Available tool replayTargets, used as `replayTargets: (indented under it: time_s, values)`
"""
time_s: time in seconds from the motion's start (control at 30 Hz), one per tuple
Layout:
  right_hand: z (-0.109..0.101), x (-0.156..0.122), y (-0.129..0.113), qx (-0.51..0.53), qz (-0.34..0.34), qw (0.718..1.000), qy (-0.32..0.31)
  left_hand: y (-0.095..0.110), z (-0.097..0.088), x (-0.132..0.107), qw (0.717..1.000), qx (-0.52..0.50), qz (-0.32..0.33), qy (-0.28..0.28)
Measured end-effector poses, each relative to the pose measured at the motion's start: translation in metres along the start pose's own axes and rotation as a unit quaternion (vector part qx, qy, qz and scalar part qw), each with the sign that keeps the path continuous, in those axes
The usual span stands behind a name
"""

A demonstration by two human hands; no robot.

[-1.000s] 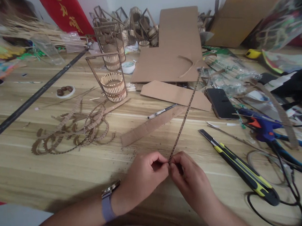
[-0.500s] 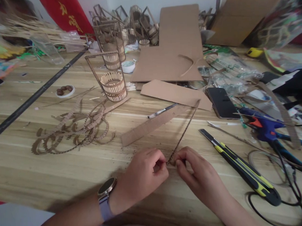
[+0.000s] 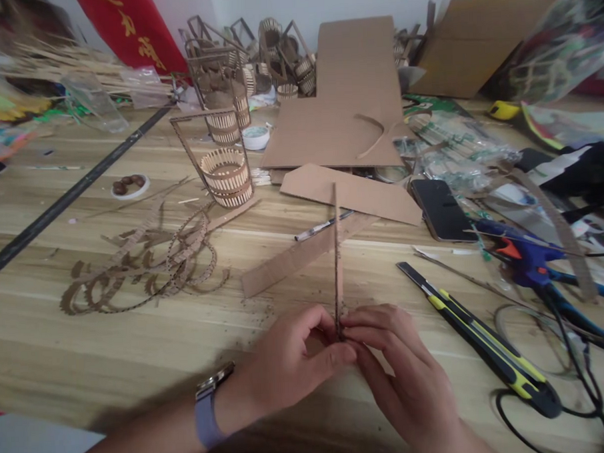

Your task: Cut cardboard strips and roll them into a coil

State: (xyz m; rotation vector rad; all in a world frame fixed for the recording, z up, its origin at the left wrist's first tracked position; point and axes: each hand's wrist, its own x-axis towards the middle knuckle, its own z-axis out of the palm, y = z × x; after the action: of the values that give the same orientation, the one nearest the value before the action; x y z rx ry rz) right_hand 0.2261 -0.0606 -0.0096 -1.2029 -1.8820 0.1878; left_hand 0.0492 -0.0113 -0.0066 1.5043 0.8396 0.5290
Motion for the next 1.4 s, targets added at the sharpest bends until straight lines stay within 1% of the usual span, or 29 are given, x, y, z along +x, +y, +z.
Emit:
replayTargets:
  time_s: [0.13,0.27,0.37,0.47,0.57,0.63,0.73,0.8,0.9,0.97,1.03,1.13,1.3,1.4]
  values:
    - [0.0002,0.0018,-0.0009,0.009,0.001,1.000,-0.004,0.0037,-0.0013,0.0005,0.998,0.050,0.043,0.015]
    - [0.0002,0.0008,-0.0017,0.009,0.008,1.000,0.002,0.0037,0.0014,-0.0016,0.997,0.048,0.064,0.011]
    - [-0.0007,-0.0025,-0.0013,0.020,0.054,0.998,0.002,0.0043,0.0018,-0.0026,0.996,0.043,0.075,-0.003]
    - [-0.0011,-0.0054,0.0003,0.056,0.116,0.992,0.005,0.0062,-0.0002,-0.0021,0.993,0.038,0.109,-0.022]
    - [0.0004,-0.0060,0.0012,0.091,0.134,0.987,0.009,0.0070,-0.0023,-0.0006,0.991,0.031,0.129,-0.032]
    - [0.0018,-0.0054,0.0006,0.094,0.116,0.989,0.021,0.0061,-0.0026,0.0001,0.991,0.031,0.127,-0.028]
    - [0.0023,-0.0046,-0.0015,0.070,0.050,0.996,0.030,0.0037,-0.0015,0.0003,0.993,0.047,0.112,-0.009]
    - [0.0013,-0.0046,-0.0028,0.050,0.009,0.998,0.025,0.0028,-0.0004,-0.0004,0.992,0.071,0.105,0.007]
    - [0.0000,-0.0050,-0.0037,0.017,-0.019,1.000,0.012,0.0031,0.0004,-0.0023,0.984,0.109,0.138,0.025]
    - [0.0000,-0.0047,-0.0038,0.000,-0.027,1.000,0.013,0.0039,0.0006,-0.0038,0.974,0.137,0.178,0.023]
    - [0.0002,-0.0037,-0.0039,-0.009,-0.036,0.999,0.028,0.0043,0.0009,-0.0050,0.962,0.166,0.214,0.023]
    - [-0.0002,-0.0020,-0.0041,-0.008,-0.051,0.998,0.042,0.0035,0.0014,-0.0059,0.949,0.191,0.248,0.032]
    - [-0.0008,-0.0038,-0.0027,-0.007,-0.050,0.998,0.027,0.0019,0.0038,-0.0057,0.944,0.214,0.246,0.057]
    - [0.0000,-0.0064,-0.0018,0.026,-0.011,0.999,0.021,0.0027,0.0050,-0.0048,0.939,0.221,0.255,0.067]
